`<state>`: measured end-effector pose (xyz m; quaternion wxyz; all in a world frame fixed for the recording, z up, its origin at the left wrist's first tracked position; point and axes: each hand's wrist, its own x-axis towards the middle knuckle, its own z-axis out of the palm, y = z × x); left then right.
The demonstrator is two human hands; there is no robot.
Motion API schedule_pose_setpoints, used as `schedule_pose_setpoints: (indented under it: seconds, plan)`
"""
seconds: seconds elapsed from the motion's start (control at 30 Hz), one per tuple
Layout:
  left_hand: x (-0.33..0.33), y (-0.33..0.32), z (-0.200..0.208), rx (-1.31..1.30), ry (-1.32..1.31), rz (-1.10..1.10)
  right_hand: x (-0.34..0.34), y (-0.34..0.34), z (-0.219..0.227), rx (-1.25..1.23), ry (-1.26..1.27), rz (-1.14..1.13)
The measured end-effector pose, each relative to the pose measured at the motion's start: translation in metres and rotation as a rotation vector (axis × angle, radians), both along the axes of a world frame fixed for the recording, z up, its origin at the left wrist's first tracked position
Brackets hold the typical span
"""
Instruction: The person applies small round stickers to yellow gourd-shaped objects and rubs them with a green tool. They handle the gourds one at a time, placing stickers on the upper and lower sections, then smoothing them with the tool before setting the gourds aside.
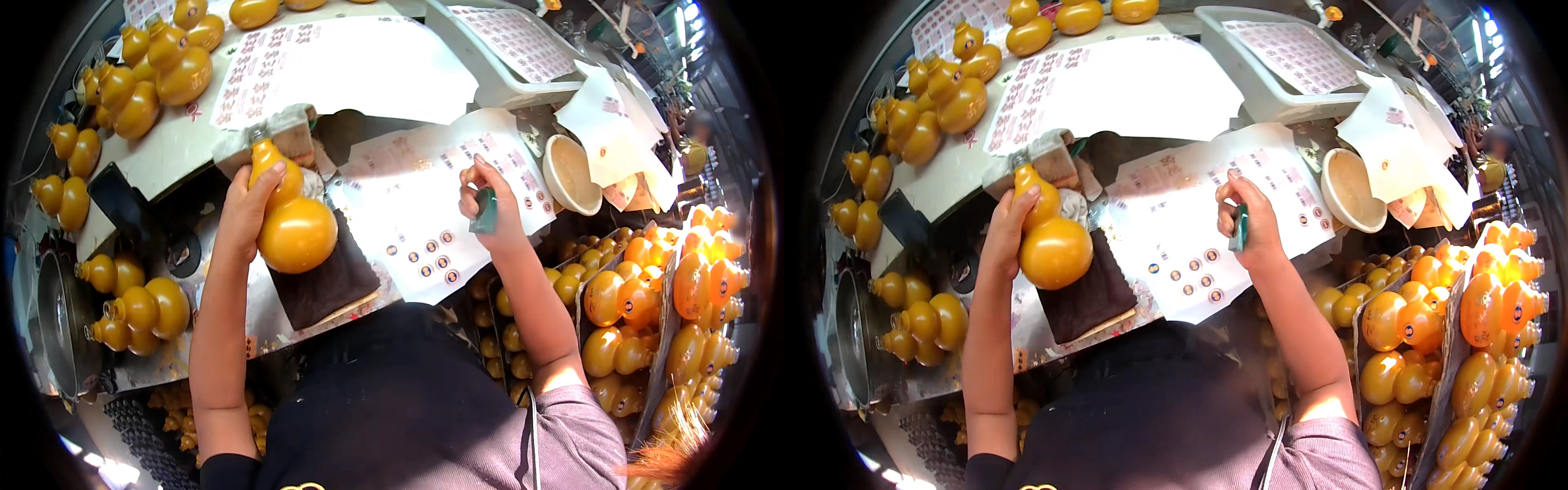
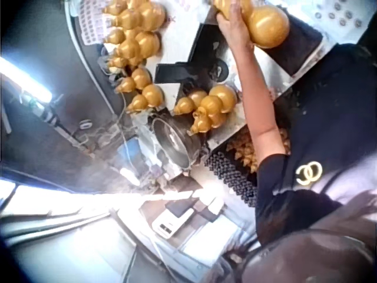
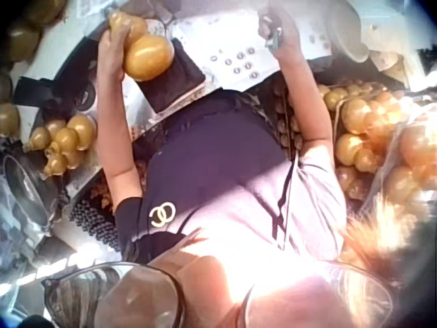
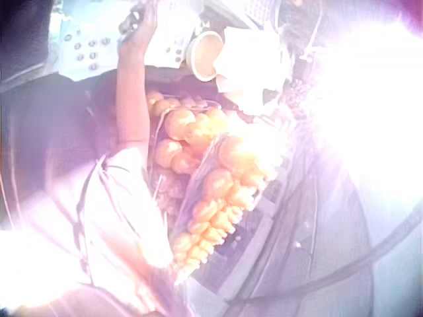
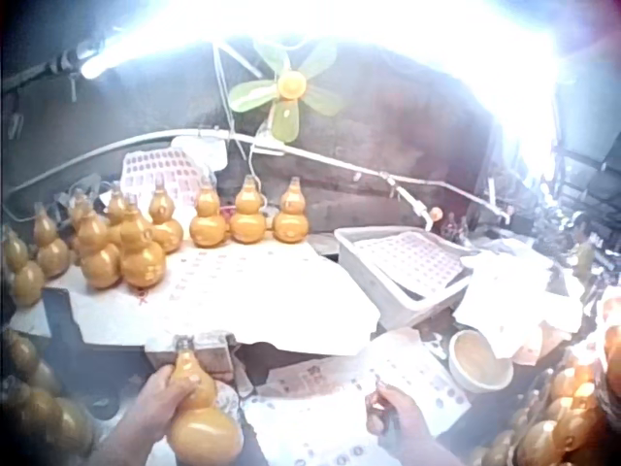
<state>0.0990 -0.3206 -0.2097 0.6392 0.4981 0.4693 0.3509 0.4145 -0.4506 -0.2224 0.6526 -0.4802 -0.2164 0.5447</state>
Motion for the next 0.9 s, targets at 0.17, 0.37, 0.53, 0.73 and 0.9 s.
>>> schedule_pose_setpoints:
  seconds: [0.17, 0.37, 0.53, 0.73, 0.9]
  plan:
    - [-0.007, 0.005, -0.002, -0.030, 0.030, 0.004, 0.031, 0.009, -0.038, -0.105, -1.258, -0.097]
    - [-0.036, -0.025, -0.020, 0.011, -0.167, 0.183, 0.015, 0.004, -0.047, -0.110, -1.605, 0.096]
    - [-0.049, -0.062, -0.026, 0.084, -0.121, 0.214, 0.022, -0.008, -0.063, -0.224, -1.760, 0.270]
    - [-0.048, -0.087, -0.024, 0.171, -0.077, 0.313, 0.022, -0.033, -0.044, -0.242, -1.806, 0.218]
    - [-0.042, -0.084, -0.025, 0.190, -0.092, 0.311, 0.011, -0.038, -0.049, -0.274, -1.943, 0.289]
